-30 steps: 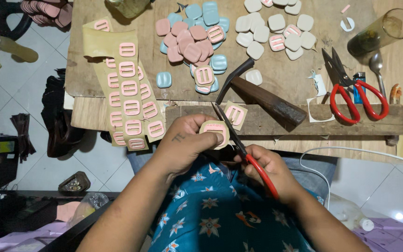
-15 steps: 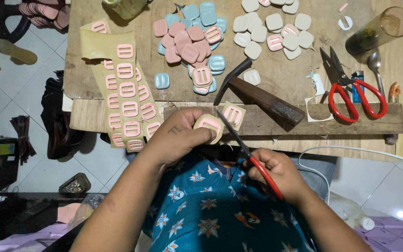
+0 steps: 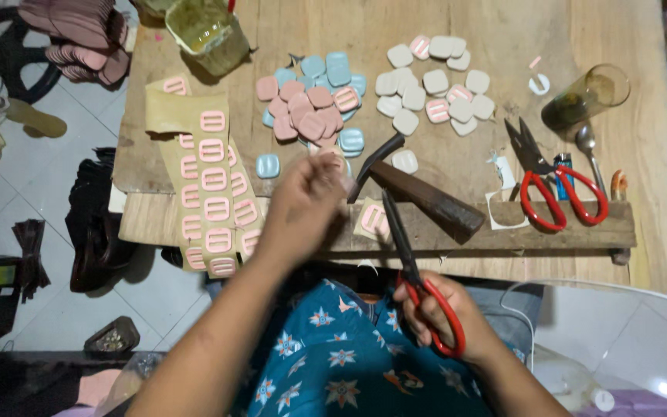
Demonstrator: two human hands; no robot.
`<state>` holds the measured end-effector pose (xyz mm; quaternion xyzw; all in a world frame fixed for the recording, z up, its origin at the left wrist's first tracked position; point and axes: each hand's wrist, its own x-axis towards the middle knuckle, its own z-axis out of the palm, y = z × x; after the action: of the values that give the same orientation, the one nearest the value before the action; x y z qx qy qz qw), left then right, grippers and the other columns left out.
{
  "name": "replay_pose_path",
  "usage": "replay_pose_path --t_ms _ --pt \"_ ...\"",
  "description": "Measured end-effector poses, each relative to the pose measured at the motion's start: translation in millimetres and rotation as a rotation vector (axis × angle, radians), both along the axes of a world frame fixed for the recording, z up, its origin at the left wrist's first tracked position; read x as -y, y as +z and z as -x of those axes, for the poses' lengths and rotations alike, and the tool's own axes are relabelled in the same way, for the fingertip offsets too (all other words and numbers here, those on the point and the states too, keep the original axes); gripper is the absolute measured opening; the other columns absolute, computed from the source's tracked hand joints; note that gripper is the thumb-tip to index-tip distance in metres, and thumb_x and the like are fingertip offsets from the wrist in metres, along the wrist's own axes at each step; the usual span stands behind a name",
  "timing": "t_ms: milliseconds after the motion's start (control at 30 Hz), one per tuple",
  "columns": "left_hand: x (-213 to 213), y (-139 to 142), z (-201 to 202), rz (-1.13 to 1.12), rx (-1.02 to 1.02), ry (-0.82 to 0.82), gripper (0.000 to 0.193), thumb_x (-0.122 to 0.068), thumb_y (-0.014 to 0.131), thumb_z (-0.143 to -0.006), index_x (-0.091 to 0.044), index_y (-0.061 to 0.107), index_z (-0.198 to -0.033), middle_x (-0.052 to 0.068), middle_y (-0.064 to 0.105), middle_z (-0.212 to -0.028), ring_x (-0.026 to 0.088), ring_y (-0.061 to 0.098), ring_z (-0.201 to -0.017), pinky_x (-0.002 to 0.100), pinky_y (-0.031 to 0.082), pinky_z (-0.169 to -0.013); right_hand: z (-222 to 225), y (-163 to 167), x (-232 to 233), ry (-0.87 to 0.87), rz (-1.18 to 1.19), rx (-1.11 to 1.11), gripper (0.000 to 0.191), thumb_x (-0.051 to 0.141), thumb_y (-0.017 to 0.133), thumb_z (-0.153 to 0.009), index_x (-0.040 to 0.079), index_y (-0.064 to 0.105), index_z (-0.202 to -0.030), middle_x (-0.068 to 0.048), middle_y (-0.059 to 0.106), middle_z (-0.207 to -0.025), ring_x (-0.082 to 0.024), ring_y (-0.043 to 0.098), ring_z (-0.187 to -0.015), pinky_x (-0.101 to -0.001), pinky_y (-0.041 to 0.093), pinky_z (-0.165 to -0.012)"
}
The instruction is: The person sits at a workbench and uses scissors to trim excess material from the edges of small pink foam buckle-shaped pieces, one at a time, placing the trimmed pieces on the table with other finished pieces.
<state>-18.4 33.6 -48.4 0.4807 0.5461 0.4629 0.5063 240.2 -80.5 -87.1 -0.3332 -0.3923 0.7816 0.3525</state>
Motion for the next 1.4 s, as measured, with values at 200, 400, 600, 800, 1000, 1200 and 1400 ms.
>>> replay_pose_path --t_ms 200,400,600,800,1000,1200,1400 --pt "68 10 -13 0.296 0.599 -0.507 0.041 -0.016 0.072 -0.093 -0.003 0.059 -0.13 0.018 0.074 -0.116 0.021 0.071 -0.109 0.034 0.056 -0.098 4 14 -8 0.245 0.051 -0.152 0.075 0.067 0.065 -0.09 -0.005 0.065 -0.11 -0.002 0.054 -0.06 -0.009 0.051 -0.046 -0.0225 0.042 -0.046" --pt "68 16 15 0.183 0.65 -0.268 0.022 -0.007 0.068 -0.096 0.004 0.067 -0.115 0.018 0.077 -0.108 0.023 0.073 -0.101 0.034 0.058 -0.088 1 15 -14 0.414 0.107 -0.172 0.074 0.064 0.071 -0.089 -0.007 0.064 -0.109 -0.002 0.057 -0.06 -0.008 0.051 -0.047 -0.0229 0.042 -0.045" --pt "65 31 41 0.179 0.399 -0.105 0.029 -0.017 0.058 -0.102 0.0 0.066 -0.124 0.014 0.078 -0.105 0.019 0.071 -0.088 0.031 0.056 -0.076 -24 11 -19 0.415 0.1 -0.174 0.063 0.048 0.083 -0.086 -0.008 0.066 -0.112 -0.007 0.064 -0.07 -0.011 0.058 -0.052 -0.0217 0.042 -0.046" --pt "80 44 15 0.133 -0.636 -0.506 0.047 -0.029 0.064 -0.096 -0.019 0.063 -0.142 0.018 0.075 -0.092 0.033 0.073 -0.084 0.042 0.054 -0.078 -11 9 -28 -0.108 -0.405 0.551 0.032 0.018 0.083 -0.087 0.001 0.067 -0.11 -0.004 0.07 -0.089 -0.008 0.063 -0.076 -0.022 0.052 -0.065" --pt "65 37 -8 -0.397 -0.812 -0.229 0.051 -0.029 0.077 -0.08 -0.006 0.065 -0.124 0.013 0.065 -0.109 0.035 0.06 -0.104 0.048 0.045 -0.089 16 11 -25 -0.19 0.067 0.561 0.031 0.014 0.077 -0.082 0.002 0.066 -0.109 -0.007 0.065 -0.072 -0.012 0.058 -0.053 -0.0286 0.05 -0.047" --pt "34 18 -26 -0.351 -0.917 -0.183 0.058 -0.038 0.083 -0.072 -0.002 0.065 -0.114 0.014 0.06 -0.109 0.034 0.053 -0.108 0.05 0.035 -0.089 23 2 -9 -0.192 0.022 0.417 0.03 0.009 0.076 -0.084 -0.001 0.064 -0.11 -0.006 0.065 -0.075 -0.012 0.058 -0.055 -0.0266 0.047 -0.049" --pt "33 4 -24 -0.467 -0.724 -0.092 0.043 -0.025 0.083 -0.07 -0.003 0.065 -0.104 0.011 0.062 -0.104 0.032 0.057 -0.106 0.046 0.037 -0.09 14 -7 -8 -0.237 0.026 0.427 0.028 0.007 0.074 -0.085 -0.002 0.064 -0.11 -0.006 0.065 -0.076 -0.013 0.058 -0.056 -0.0277 0.049 -0.05"
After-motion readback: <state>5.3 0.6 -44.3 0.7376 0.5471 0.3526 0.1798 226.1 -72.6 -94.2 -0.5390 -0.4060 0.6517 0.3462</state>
